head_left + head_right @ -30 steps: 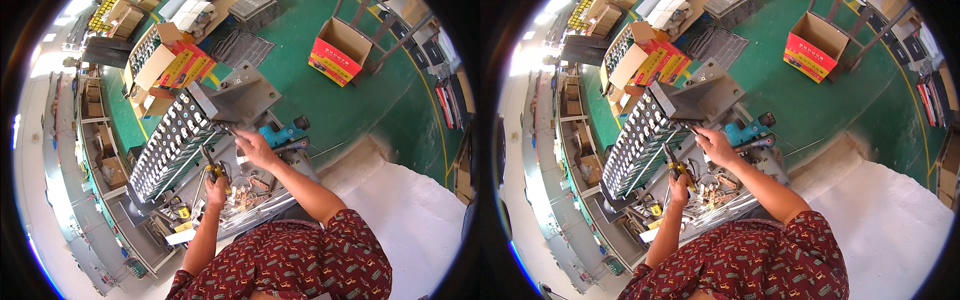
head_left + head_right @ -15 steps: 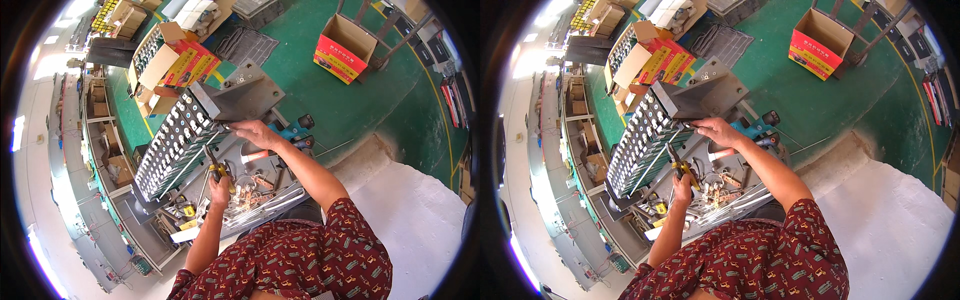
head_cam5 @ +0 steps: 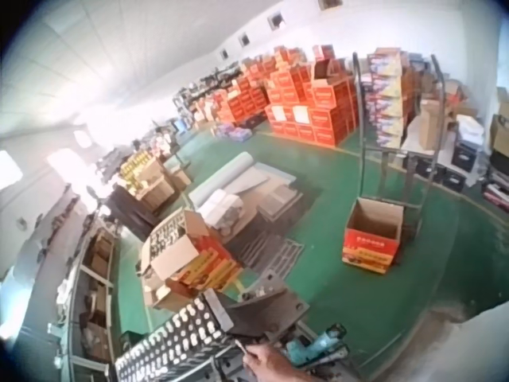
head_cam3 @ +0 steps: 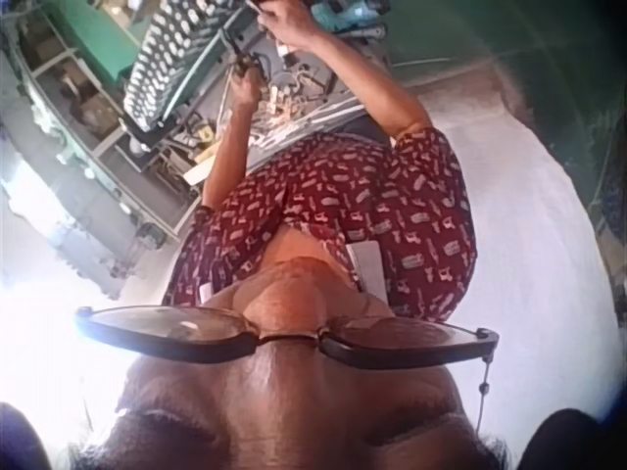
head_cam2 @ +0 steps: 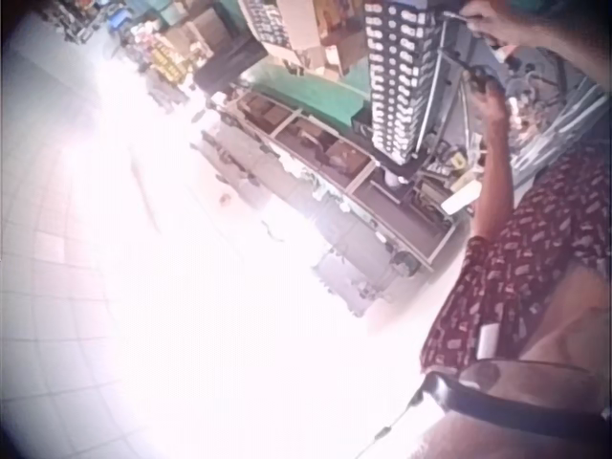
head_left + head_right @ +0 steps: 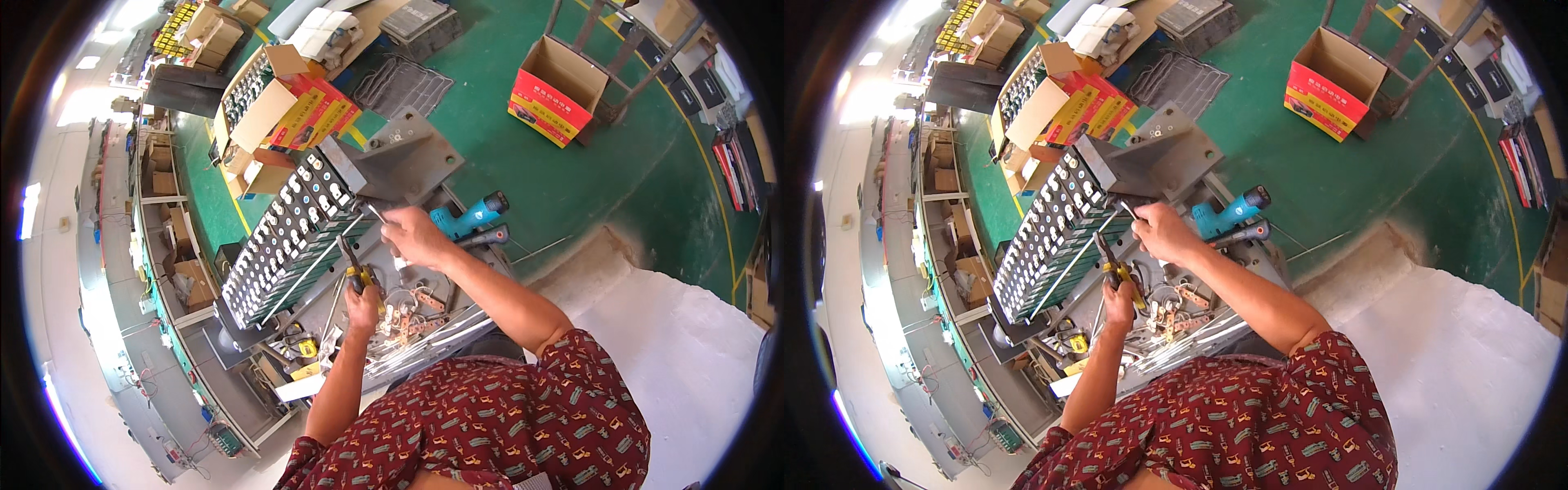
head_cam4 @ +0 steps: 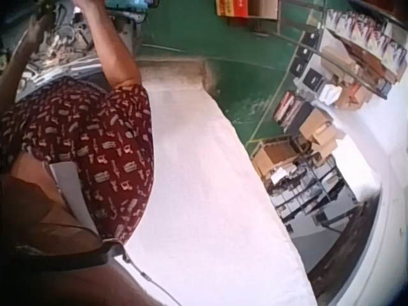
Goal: The person assembles an electrical component rack by inserting metal rods and securing them with tools. They use pliers and a screwdriver to tighten connections and adjust parts on the rack. The person handles wires and small metal pieces, placing them into designated slots on the assembly.
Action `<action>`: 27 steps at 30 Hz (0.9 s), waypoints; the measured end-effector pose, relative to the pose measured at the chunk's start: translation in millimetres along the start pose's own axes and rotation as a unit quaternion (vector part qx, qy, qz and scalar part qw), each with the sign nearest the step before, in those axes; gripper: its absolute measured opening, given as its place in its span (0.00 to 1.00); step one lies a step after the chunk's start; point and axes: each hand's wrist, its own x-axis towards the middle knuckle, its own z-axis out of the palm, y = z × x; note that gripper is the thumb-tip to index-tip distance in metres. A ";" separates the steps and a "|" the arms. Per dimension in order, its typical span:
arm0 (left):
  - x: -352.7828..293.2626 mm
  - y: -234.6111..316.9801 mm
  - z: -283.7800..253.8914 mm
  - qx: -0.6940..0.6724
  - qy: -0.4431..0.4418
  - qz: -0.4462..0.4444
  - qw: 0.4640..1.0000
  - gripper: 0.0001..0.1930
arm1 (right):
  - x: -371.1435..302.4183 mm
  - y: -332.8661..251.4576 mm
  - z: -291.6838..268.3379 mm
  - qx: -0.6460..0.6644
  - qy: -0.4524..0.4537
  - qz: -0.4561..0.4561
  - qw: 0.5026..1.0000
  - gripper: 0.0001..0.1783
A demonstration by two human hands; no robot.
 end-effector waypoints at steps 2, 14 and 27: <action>2.3 -2.9 1.0 -0.005 0.001 -0.003 1.000 0.10 | -1.4 -5.4 -3.4 0.068 -0.008 0.016 0.998 0.12; 3.4 -11.7 -6.8 0.038 0.004 -0.019 0.999 0.15 | -0.7 39.2 -25.0 0.160 0.002 -0.063 0.985 0.22; 3.1 -18.2 -8.1 0.039 0.025 -0.029 0.998 0.15 | 29.5 53.8 -24.7 0.140 -0.060 -0.128 0.980 0.23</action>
